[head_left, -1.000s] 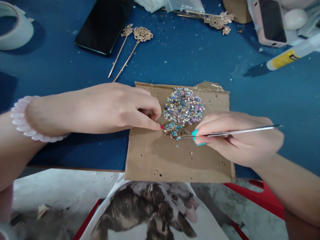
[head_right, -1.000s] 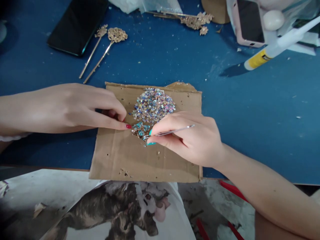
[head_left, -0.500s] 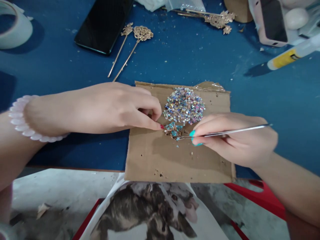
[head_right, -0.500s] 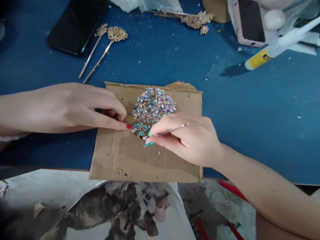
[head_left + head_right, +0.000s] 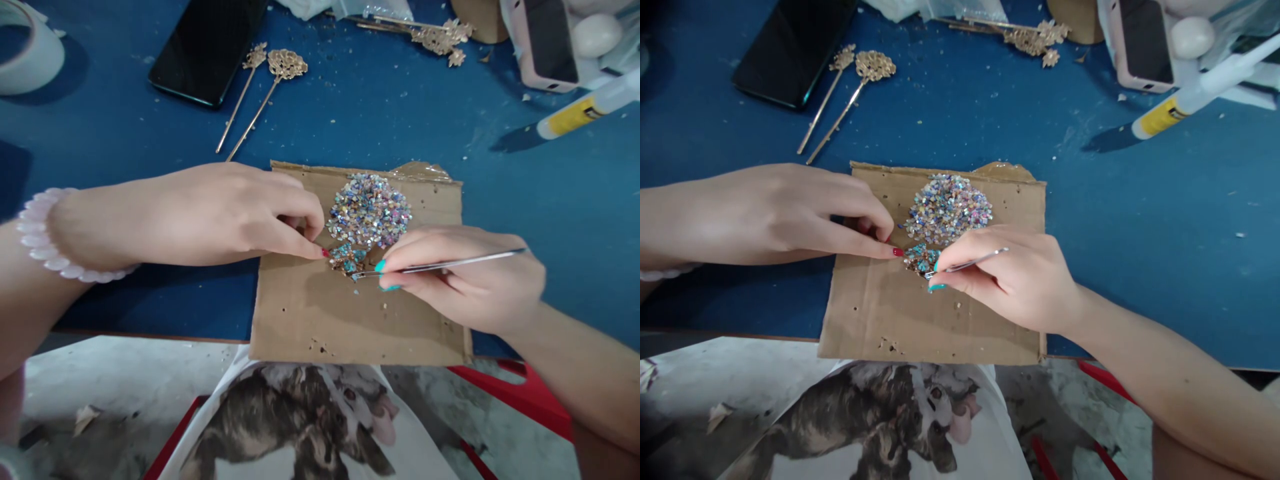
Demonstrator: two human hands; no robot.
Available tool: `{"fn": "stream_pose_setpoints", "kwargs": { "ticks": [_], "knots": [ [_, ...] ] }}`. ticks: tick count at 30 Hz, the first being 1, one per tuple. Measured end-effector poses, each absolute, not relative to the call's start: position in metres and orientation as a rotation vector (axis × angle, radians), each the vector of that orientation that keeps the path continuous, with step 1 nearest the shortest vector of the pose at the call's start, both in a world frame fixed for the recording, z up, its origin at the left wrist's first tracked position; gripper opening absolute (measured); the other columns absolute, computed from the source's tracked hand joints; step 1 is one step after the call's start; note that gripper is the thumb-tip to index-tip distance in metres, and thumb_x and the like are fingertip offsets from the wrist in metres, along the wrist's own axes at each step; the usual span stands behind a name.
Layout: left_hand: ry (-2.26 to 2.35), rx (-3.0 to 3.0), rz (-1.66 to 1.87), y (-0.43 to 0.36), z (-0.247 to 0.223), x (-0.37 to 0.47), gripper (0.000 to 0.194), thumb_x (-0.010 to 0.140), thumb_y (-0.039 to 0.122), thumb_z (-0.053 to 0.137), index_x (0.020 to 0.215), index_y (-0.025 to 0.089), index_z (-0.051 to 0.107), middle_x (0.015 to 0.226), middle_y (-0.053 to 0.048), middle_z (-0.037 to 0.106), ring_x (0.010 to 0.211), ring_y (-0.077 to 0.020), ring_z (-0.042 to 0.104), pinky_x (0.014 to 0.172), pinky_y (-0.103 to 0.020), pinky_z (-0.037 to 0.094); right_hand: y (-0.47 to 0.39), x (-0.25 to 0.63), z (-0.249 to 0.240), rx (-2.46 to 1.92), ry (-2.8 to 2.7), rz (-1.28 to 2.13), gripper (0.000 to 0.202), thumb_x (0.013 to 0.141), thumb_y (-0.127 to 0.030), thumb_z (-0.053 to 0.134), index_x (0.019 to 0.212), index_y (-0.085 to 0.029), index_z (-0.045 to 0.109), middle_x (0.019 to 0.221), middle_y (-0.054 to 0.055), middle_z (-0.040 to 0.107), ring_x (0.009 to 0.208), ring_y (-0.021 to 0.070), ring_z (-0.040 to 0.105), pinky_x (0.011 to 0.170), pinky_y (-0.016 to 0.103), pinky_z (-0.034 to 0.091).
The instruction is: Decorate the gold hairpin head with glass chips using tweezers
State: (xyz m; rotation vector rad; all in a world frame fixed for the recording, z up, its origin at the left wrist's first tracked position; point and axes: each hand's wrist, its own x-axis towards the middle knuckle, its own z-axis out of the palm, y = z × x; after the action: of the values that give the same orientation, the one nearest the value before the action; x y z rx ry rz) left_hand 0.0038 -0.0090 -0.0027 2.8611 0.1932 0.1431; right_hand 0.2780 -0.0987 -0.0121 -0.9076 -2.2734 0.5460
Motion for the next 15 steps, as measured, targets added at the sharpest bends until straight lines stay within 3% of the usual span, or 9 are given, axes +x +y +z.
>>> {"fn": "stream_pose_setpoints", "kwargs": {
  "ticks": [15],
  "knots": [
    [0.274, 2.766, 0.084, -0.0093, -0.0001, 0.0088, 0.062, 0.110, 0.037, 0.013, 0.111, 0.021, 0.073, 0.107, -0.006, 0.071, 0.091, -0.0138, 0.062, 0.070, -0.026, 0.039, -0.0986, 0.2794, -0.0120, -0.948, -2.286, 0.560, 0.011, 0.094, -0.018, 0.068, 0.088, -0.026, 0.064, 0.079, -0.007, 0.076, 0.069, 0.0106, 0.073, 0.059, 0.023, 0.053]
  ]
}}
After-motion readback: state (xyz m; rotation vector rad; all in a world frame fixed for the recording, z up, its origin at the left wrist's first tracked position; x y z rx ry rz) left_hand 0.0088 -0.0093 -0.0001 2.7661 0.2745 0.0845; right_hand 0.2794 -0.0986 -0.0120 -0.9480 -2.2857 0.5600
